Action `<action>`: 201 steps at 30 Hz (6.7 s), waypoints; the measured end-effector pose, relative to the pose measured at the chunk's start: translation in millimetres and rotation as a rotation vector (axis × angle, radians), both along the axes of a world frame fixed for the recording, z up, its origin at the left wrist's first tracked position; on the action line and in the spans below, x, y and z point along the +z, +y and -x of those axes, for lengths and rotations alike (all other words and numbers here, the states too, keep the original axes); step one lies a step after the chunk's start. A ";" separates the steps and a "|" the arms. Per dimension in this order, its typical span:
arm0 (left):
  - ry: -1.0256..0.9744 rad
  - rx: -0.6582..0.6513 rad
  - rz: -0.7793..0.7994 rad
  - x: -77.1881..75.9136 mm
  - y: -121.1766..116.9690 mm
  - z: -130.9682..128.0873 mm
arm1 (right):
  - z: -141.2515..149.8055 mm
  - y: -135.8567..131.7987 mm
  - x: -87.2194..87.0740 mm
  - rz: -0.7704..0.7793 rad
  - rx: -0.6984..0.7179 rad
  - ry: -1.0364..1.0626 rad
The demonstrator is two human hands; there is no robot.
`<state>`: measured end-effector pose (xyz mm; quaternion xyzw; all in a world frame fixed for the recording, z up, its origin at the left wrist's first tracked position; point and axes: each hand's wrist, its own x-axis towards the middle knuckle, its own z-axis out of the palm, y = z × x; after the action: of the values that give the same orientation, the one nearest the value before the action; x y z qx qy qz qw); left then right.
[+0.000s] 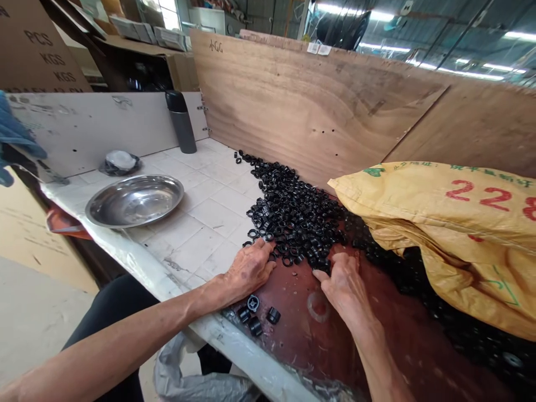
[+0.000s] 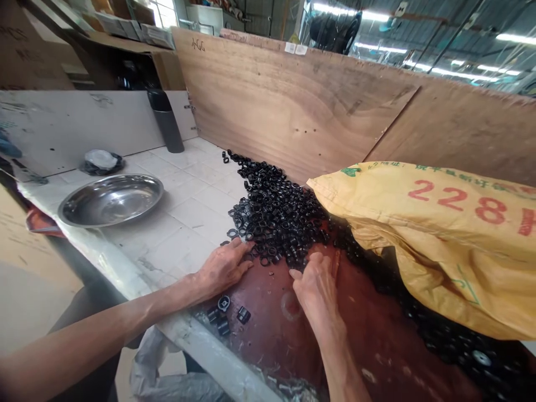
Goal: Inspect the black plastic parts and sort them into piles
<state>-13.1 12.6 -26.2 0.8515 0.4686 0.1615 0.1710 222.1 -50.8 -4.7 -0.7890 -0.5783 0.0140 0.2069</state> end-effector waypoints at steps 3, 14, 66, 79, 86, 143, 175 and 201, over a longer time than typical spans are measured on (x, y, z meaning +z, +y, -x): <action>-0.047 -0.020 -0.038 -6.5 -2.6 -5.4 | 12.0 6.4 -16.5 -0.036 0.114 0.086; -0.463 -0.105 0.084 -3.0 -5.5 5.9 | 9.5 7.6 -6.3 -0.081 0.101 0.212; -1.295 -0.163 1.006 21.5 -6.4 2.9 | 57.8 -4.3 5.4 -0.317 0.427 0.767; -1.287 -0.198 0.935 16.3 -7.0 1.9 | 56.9 -6.1 9.2 -0.383 0.538 0.533; -1.268 -0.163 0.845 18.9 -9.5 1.5 | 56.8 -5.4 10.2 -0.457 0.628 0.474; -1.238 -0.111 0.845 29.0 -12.2 3.4 | 55.9 -12.3 18.4 -0.240 0.501 0.478; -1.222 -0.160 0.860 24.4 -11.5 2.0 | 54.7 -10.1 15.4 -0.291 0.460 0.484; -1.068 -0.274 0.424 15.4 -6.6 5.3 | 60.8 -11.5 14.8 -0.066 0.283 0.881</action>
<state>-18.3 6.1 -10.7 0.6524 0.2255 0.4469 0.5691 161.3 -62.4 10.1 -0.6140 -0.5376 0.3578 0.4538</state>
